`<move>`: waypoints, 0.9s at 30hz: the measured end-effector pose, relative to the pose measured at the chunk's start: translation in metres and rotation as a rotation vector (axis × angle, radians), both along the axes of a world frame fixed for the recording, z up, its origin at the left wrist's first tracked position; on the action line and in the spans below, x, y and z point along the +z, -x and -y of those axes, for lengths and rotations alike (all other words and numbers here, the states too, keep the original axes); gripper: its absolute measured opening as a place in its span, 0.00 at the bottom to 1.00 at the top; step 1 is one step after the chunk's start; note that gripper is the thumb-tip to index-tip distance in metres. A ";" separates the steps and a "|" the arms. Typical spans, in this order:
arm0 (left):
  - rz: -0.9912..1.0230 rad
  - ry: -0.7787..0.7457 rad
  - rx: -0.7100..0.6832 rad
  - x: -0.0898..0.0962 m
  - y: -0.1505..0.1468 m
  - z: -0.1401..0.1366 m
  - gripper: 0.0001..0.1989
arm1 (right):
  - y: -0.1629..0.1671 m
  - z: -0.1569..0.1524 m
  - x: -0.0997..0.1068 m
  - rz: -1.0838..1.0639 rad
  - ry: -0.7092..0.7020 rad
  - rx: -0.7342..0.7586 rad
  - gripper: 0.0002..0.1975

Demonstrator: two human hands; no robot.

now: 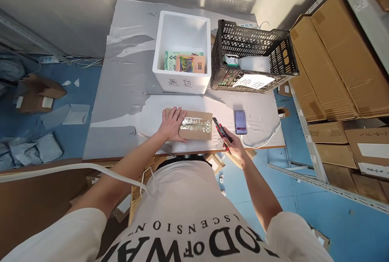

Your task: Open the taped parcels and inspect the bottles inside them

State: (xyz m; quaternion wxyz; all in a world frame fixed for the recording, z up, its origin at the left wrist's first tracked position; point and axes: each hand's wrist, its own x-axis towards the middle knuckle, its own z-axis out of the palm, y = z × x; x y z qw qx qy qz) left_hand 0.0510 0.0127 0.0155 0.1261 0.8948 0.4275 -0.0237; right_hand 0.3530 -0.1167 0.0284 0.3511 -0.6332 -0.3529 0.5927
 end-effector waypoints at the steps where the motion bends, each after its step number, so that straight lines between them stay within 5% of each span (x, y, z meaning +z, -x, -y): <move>1: 0.005 -0.002 0.008 0.000 0.000 0.001 0.66 | -0.001 0.000 0.000 -0.012 -0.005 0.009 0.39; 12: 0.024 0.026 0.079 0.005 0.000 0.004 0.64 | -0.028 0.004 -0.010 -0.047 0.037 0.194 0.36; 22: -0.018 0.077 0.097 0.007 -0.001 0.002 0.63 | -0.025 0.043 -0.008 -0.108 0.111 0.308 0.34; 27: -0.039 0.113 0.080 0.007 -0.001 0.002 0.66 | -0.035 0.060 -0.005 -0.090 0.110 0.212 0.36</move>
